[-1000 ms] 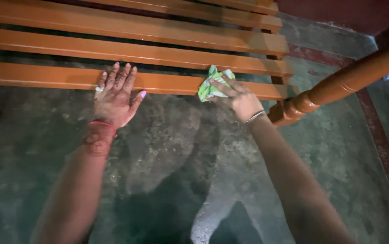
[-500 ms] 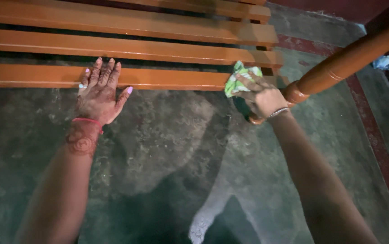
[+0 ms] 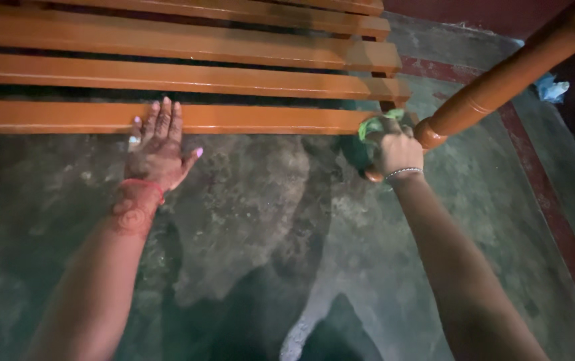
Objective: The person wipes the legs, lower slats, and tabletop of a wooden table using a green cloth. They spray the cloth with a green spray bottle and continue wiping the table surfaces.
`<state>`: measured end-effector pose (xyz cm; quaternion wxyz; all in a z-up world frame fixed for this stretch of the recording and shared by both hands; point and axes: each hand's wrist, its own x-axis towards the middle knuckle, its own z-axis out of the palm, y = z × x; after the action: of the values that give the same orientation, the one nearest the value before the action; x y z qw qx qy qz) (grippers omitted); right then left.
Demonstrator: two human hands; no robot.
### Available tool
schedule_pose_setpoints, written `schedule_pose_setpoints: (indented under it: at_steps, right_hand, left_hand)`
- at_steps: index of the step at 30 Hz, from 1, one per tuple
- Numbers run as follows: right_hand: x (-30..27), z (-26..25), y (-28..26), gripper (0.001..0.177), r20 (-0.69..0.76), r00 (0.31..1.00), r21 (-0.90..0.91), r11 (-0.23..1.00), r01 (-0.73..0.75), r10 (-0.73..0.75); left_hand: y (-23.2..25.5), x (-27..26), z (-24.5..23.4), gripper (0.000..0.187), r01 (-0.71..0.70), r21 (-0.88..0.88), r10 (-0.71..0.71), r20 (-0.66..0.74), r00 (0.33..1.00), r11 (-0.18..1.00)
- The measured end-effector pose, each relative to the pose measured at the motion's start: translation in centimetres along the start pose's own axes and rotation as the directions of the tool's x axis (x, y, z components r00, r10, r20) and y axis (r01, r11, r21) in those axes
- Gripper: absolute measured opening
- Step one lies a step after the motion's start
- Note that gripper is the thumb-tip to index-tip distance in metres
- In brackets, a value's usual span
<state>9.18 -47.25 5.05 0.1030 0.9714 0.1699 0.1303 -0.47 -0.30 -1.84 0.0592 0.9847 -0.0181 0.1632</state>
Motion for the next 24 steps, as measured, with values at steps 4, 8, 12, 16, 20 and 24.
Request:
schedule_pose_setpoints:
  at_steps: [4, 8, 12, 16, 20, 24]
  right_hand:
    - [-0.9, -0.3, -1.8, 0.047, -0.094, 0.975, 0.272, 0.947, -0.171, 0.203]
    - [-1.8, 0.2, -6.8, 0.036, -0.178, 0.958, 0.823, 0.568, 0.02, 0.224]
    - [-3.0, 0.4, -15.9, 0.061, -0.349, 0.931, 0.893, 0.339, 0.296, 0.107]
    - [-5.6, -0.7, -25.1, 0.04, 0.001, 1.0, 0.981, -0.195, -0.006, -0.025]
    - [-6.0, -1.2, -29.3, 0.037, 0.103, 0.995, 0.715, -0.696, -0.068, 0.008]
    - [-5.3, -1.3, -30.2, 0.055, 0.198, 0.978, 0.645, -0.741, -0.185, -0.072]
  left_hand:
    - [-0.3, -2.0, -0.6, 0.095, 0.016, -0.053, -0.01, 0.111, 0.994, 0.998]
    - [2.1, -4.7, 0.3, 0.091, 0.035, -0.41, -0.007, 0.071, 0.997, 0.911]
    - [7.7, -7.2, -0.1, 0.091, 0.238, -0.786, -0.081, 0.235, 0.969, 0.57]
    - [12.7, -9.2, -2.8, 0.081, 0.131, -0.958, -0.14, 0.098, 0.985, 0.254]
    - [13.9, -9.1, -3.8, 0.082, 0.067, -0.923, -0.334, -0.069, 0.94, 0.379]
    - [13.5, -8.4, -3.9, 0.071, 0.107, -0.891, -0.43, -0.105, 0.897, 0.442]
